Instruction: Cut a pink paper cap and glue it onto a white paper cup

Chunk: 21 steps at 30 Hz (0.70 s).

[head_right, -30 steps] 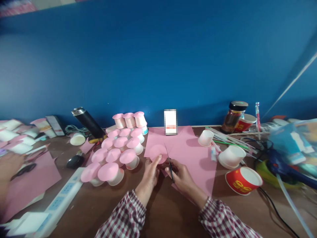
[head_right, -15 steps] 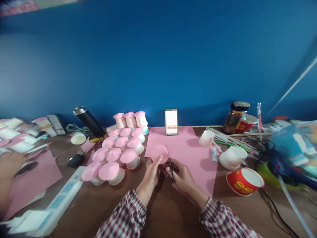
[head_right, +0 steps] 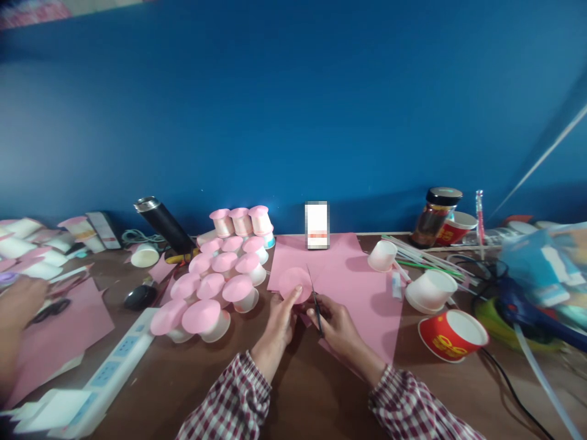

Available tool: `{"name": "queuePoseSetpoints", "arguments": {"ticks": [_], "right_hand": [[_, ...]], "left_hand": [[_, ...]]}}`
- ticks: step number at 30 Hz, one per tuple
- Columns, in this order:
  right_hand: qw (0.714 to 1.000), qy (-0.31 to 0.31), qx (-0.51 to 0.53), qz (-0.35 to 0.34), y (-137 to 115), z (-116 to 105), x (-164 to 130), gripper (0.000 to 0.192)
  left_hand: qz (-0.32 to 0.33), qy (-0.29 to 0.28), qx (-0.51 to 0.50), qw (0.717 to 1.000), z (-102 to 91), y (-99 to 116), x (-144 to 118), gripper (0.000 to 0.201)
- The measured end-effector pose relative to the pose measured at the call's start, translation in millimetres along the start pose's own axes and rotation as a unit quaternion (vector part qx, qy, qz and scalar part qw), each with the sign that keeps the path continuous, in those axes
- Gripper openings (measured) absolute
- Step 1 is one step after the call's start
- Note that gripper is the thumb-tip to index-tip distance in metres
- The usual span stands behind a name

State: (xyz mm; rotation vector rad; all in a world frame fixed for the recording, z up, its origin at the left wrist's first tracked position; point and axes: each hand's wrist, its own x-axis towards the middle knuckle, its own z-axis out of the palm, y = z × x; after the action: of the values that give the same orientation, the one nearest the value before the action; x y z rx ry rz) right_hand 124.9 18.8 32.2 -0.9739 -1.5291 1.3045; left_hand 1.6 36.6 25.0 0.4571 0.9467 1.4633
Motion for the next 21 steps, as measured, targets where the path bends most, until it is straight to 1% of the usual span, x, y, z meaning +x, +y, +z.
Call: {"name": "queuePoseSetpoints", "arguments": {"ticks": [5,10,21], "right_hand": [[1.0,0.005,0.0,-0.002,2.2,-0.1,0.2,0.033],[1.0,0.005,-0.002,-0.008,4.2,-0.6,0.7,0.034],[1.0,0.009,-0.026,-0.008,0.1,-1.5,0.1,0.032]], "left_hand": [[0.005,-0.013,0.01,1.0,-2.8,-2.6,1.5,0.047],[0.008,-0.019,0.01,1.0,-3.3,-3.2,2.3,0.046],[-0.003,-0.003,0.012,1.0,-2.2,-1.6,1.2,0.044]]}}
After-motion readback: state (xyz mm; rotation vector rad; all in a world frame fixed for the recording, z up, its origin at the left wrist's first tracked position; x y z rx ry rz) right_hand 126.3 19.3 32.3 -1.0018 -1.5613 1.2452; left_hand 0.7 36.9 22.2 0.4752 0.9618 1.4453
